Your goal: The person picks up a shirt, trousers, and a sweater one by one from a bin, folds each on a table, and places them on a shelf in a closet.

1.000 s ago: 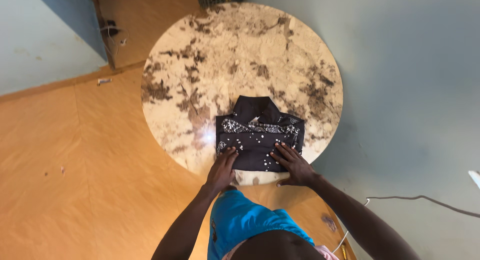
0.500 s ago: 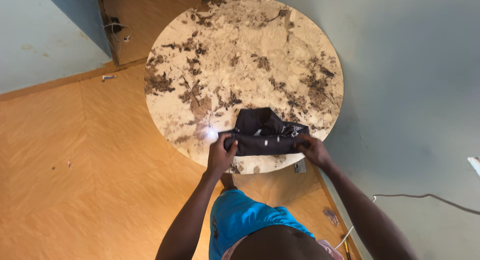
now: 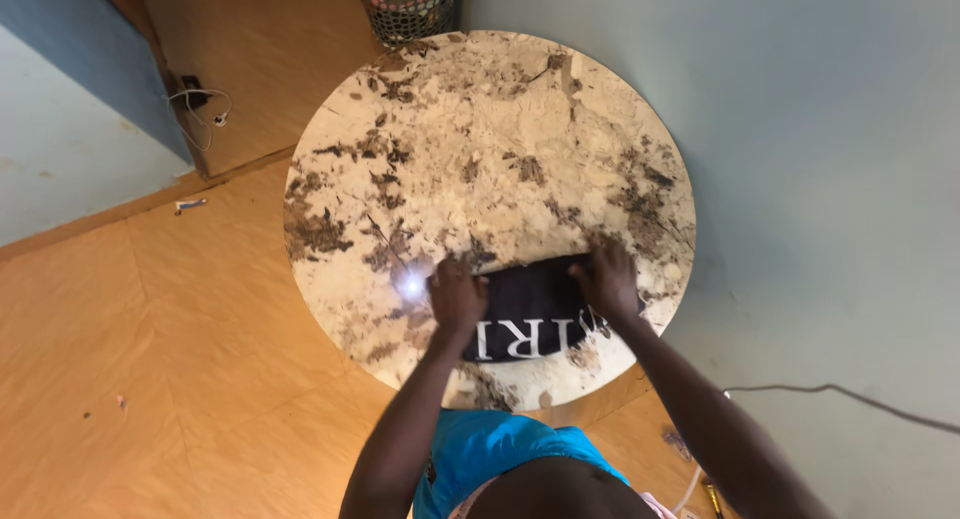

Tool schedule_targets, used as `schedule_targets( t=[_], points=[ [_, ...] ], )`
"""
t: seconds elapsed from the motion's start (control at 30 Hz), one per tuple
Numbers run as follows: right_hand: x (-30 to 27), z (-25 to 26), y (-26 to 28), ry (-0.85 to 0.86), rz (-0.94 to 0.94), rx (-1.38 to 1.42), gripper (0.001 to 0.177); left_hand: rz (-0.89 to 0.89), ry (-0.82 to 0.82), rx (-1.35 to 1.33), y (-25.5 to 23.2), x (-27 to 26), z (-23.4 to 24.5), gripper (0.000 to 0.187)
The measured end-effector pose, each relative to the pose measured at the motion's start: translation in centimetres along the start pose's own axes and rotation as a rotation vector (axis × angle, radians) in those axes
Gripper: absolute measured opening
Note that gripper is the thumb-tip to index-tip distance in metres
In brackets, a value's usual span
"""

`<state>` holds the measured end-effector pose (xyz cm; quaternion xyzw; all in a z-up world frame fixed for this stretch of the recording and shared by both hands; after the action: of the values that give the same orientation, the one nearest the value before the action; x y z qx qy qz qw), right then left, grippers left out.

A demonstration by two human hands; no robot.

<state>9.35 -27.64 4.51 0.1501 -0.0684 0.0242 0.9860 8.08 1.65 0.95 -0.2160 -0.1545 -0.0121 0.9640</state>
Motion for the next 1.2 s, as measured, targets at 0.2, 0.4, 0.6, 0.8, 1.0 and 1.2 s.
schedule_targets(
  t=[0.2,0.4,0.6,0.8,1.0,1.2],
  points=[
    [-5.0,-4.5,5.1,0.172,0.171,-0.251,0.08,-0.473,0.255,-0.232,-6.7,-3.5,-1.9,0.067],
    [-4.1,-4.9,0.6,0.13,0.216,-0.091,0.087,-0.268,0.34,-0.176,-3.0,-3.5,-4.2,0.075],
    [1.3,-5.5,-3.9,0.14,0.292,-0.274,0.089,-0.15,0.117,-0.038,-2.3,-6.4,-1.9,0.068],
    [-0.3,-3.0,-9.2,-0.012,-0.187,-0.079,0.082,0.047,0.321,0.067,-4.0,-7.5,0.7,0.066],
    [-7.3,-5.2,-10.5,0.199,-0.463,0.28,0.073,0.173,0.386,-0.088,-4.6,-3.3,-2.9,0.076],
    [-6.5,-6.3,-7.6,0.289,-0.528,0.523,0.08,0.299,0.565,-0.478,-5.7,-0.2,-10.3,0.07]
  ],
)
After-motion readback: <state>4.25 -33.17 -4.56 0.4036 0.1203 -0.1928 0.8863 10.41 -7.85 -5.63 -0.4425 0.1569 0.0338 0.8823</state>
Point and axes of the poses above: each hand's wrist, its own x-axis towards the middle knuckle, its own z-axis out of the back of the hand, y = z × x, the point moved 6 cm from there along x, towards the middle knuckle, and after that the axes turned 2 degrees about -z, right-handed, at the moved point
